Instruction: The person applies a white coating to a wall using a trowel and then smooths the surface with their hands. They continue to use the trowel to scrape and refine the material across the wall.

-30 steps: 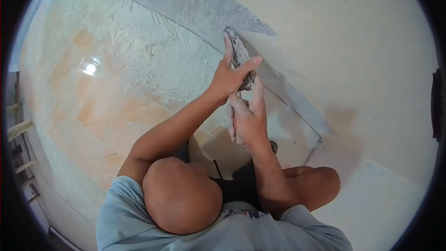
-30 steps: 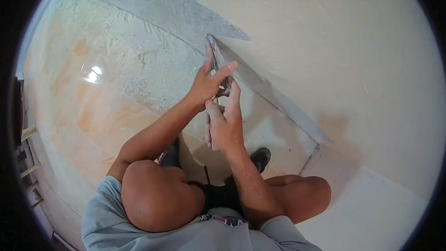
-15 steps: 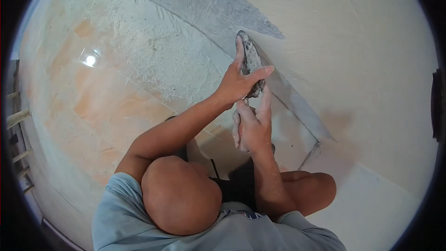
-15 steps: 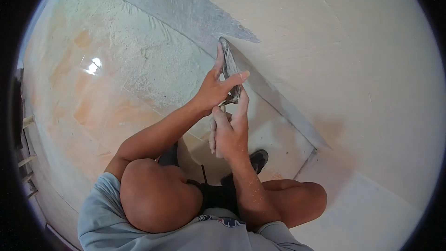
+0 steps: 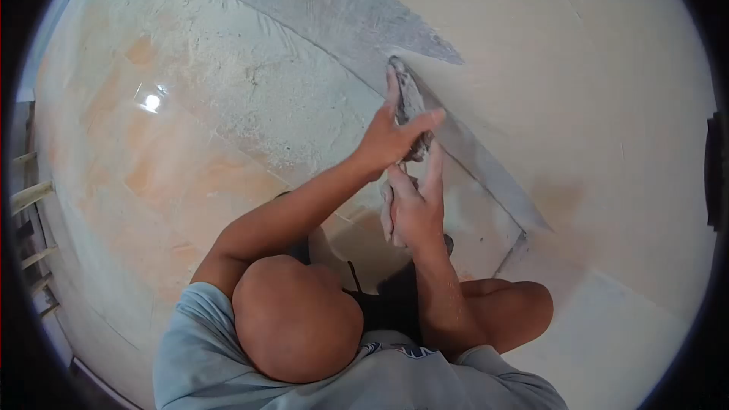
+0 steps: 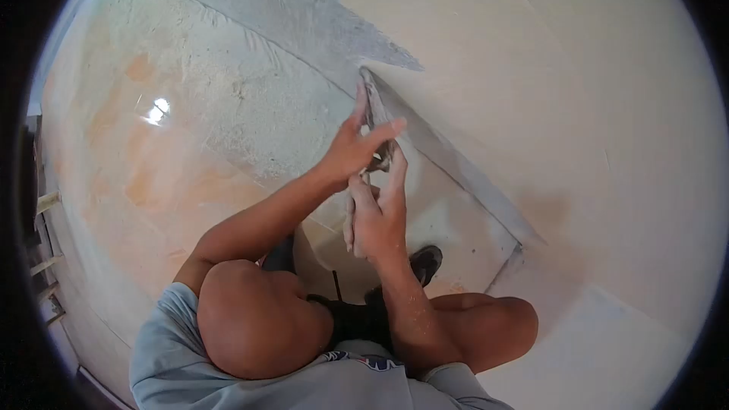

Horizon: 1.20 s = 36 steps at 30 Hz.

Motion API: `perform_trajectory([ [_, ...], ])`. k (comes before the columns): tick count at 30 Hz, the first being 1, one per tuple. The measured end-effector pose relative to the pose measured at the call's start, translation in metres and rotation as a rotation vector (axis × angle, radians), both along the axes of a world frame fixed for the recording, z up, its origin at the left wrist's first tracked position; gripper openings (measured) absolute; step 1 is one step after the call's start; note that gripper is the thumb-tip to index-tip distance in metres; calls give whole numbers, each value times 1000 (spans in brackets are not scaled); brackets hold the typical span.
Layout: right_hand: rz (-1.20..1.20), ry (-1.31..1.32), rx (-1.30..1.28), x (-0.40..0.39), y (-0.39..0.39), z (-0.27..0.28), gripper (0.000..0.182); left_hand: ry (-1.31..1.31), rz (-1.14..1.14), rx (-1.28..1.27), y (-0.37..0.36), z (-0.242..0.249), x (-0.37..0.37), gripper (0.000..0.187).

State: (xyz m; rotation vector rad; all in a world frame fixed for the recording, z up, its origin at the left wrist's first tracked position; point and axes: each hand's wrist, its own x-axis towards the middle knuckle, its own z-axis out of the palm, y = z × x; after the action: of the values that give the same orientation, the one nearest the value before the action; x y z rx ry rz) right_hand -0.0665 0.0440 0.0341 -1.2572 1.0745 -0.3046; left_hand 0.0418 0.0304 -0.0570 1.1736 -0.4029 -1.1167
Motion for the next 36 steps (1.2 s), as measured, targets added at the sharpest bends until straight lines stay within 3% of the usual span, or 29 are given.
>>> perform_trajectory([
  [2, 30, 23, 56, 2, -5, 7, 66, -19, 61, -67, -4, -2, -2, 125],
  [5, 40, 53, 118, 7, -8, 4, 70, 234, -31, 55, 3, 6, 8, 125],
  [7, 7, 33, 86, -1, -2, 5, 69, 95, 56, -102, -1, -1, -5, 125],
  [9, -12, 47, 96, 3, -3, 7, 69, 34, -9, -17, 0, -1, 0, 125],
  [11, 8, 40, 152, 8, -7, 5, 69, 268, -25, 86, 3, 13, 9, 124],
  [14, -7, 39, 108, 0, -4, 1, 68, 100, 30, -25, -3, -2, -2, 125],
  [16, -4, 51, 89, 2, -2, 6, 68, 99, 31, -52, -1, 7, 3, 126],
  [18, -7, 13, 156, 8, -9, -3, 69, 245, -42, 82, 4, 12, 12, 126],
  [22, 3, 22, 117, -2, -2, 3, 69, 70, 4, -9, 0, -4, -4, 125],
  [26, 0, 19, 182, 3, -9, -6, 69, 210, -28, 59, 2, 4, 7, 124],
  [29, 21, 4, 129, -4, -6, 2, 68, 44, -5, 27, -2, -2, -2, 124],
  [32, 15, 45, 135, 1, -6, -1, 68, 148, 2, -38, -3, 2, -1, 126],
  [36, 7, -30, 156, -5, -8, 4, 67, 75, 21, -38, -2, 9, -3, 126],
])
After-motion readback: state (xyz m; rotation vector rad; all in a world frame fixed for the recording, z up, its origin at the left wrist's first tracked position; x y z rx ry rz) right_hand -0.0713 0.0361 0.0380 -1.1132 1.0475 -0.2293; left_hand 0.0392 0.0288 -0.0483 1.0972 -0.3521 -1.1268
